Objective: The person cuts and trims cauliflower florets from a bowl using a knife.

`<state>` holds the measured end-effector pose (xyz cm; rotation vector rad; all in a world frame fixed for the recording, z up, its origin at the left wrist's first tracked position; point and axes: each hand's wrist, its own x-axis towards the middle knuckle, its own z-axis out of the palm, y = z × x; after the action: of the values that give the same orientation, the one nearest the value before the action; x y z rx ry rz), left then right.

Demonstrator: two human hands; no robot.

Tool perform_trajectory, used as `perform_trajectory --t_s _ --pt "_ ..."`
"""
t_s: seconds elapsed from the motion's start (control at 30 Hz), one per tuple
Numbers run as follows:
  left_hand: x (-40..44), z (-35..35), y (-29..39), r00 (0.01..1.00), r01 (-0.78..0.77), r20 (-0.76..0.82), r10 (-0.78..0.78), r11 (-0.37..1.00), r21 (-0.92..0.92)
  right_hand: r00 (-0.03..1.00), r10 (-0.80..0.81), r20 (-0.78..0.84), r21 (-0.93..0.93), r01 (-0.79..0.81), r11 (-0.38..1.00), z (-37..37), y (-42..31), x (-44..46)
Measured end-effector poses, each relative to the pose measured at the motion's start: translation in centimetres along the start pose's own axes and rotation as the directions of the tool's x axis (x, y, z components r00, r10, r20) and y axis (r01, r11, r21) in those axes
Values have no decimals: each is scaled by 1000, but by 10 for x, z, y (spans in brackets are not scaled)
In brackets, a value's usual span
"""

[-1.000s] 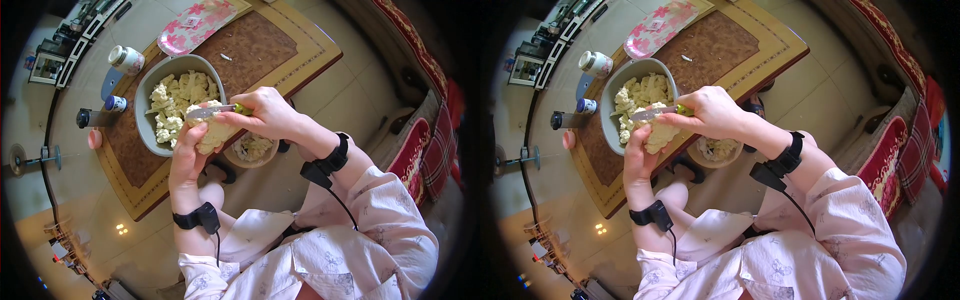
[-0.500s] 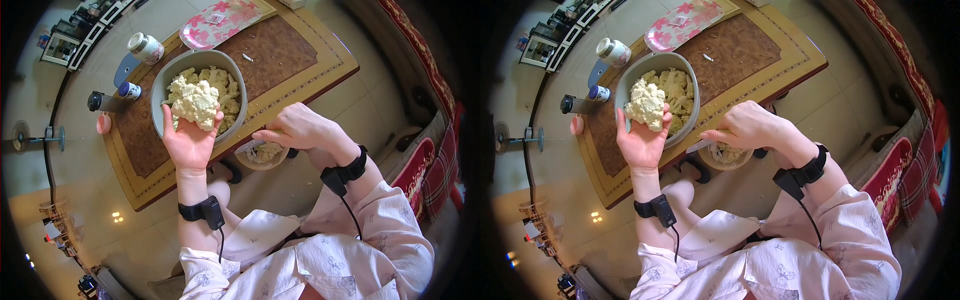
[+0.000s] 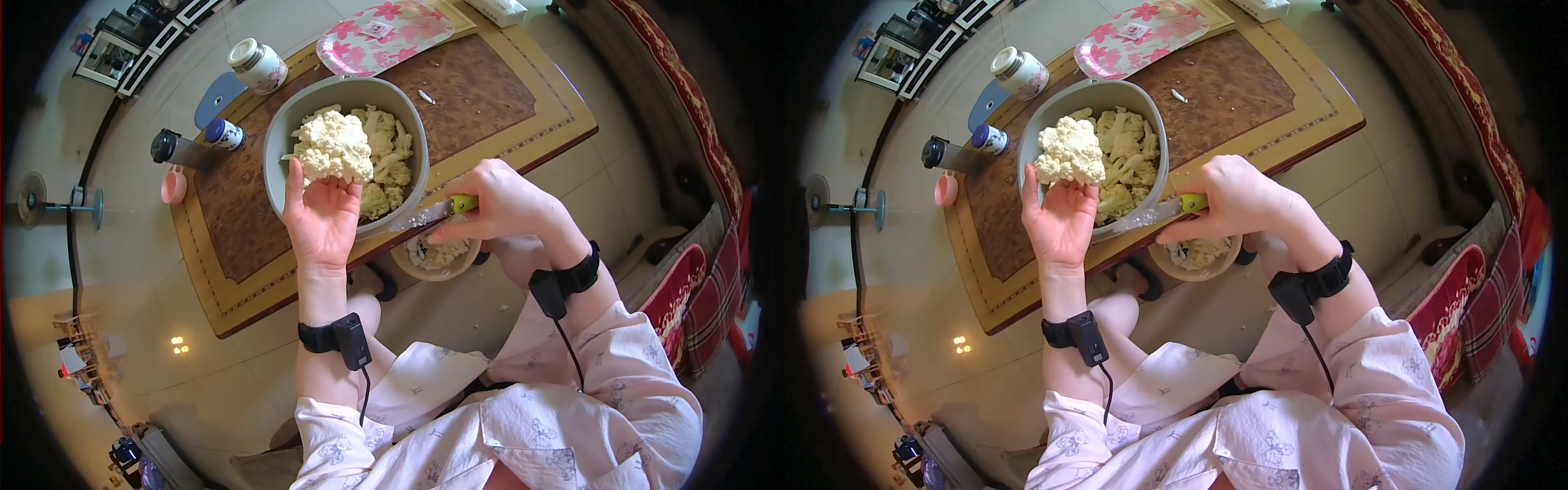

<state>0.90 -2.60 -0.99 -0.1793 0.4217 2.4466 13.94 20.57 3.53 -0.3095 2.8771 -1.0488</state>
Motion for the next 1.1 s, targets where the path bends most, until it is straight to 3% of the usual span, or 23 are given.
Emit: perform_trajectory --t_s 0.03,0.1,0.2,0.27,0.33,0.43,0.47,0.5,0.53,0.6,0.63,0.67,0.73,0.9,0.97,1.0,1.07,1.1 --pt "0 -3 1 1000 -1 -2 1 1000 -1 1000 0 3 1 0 1000 1 -2 4" --pt "0 -2 1 994 28 105 -15 992 -122 999 33 -35 356 -18 934 2 -5 16" --pt "-5 10 -3 986 62 161 -50 996 -70 993 117 -23 359 -101 928 5 -7 27" --pt "-3 7 1 986 66 158 -49 992 -104 992 82 -98 303 -48 952 14 -5 36" --pt "0 1 5 987 72 155 -50 988 -139 935 218 -281 217 -159 963 25 -3 47" --pt "0 2 8 988 -51 142 55 998 -35 871 339 -356 389 -192 901 39 -3 63" --pt "-3 4 7 978 -186 131 163 965 186 844 387 -370 489 -178 854 42 -3 68" --pt "-6 8 6 953 -304 145 268 867 396 865 393 -311 602 -141 786 42 -5 73" --pt "-7 6 7 953 -302 148 264 868 394 863 395 -314 600 -142 787 43 -10 77" --pt "-6 3 6 812 -572 434 391 382 726 907 409 -97 869 -124 479 48 -22 81" --pt "-5 1 6 791 -587 462 402 285 758 925 375 -60 915 -99 390 52 -27 83" --pt "-5 0 4 793 -585 460 399 288 758 924 375 -72 935 -68 347 54 -33 84" --pt "-8 4 -1 756 -616 556 346 87 783 936 344 -69 946 -48 321 52 -33 84" --pt "-8 8 -2 729 -669 607 316 145 729 951 306 -36 971 -39 235 55 -25 84" --pt "-11 8 -1 841 -537 396 369 471 700 964 259 -63 979 9 203 56 -29 81" --pt "-9 8 0 841 -536 396 368 470 701 964 260 -64 979 10 202 55 -29 81" --pt "-6 7 2 943 -311 246 223 851 422 965 244 -94 984 53 171 55 -30 82" --pt "-7 7 2 943 -312 245 224 851 423 965 244 -94 984 53 170 54 -30 81"
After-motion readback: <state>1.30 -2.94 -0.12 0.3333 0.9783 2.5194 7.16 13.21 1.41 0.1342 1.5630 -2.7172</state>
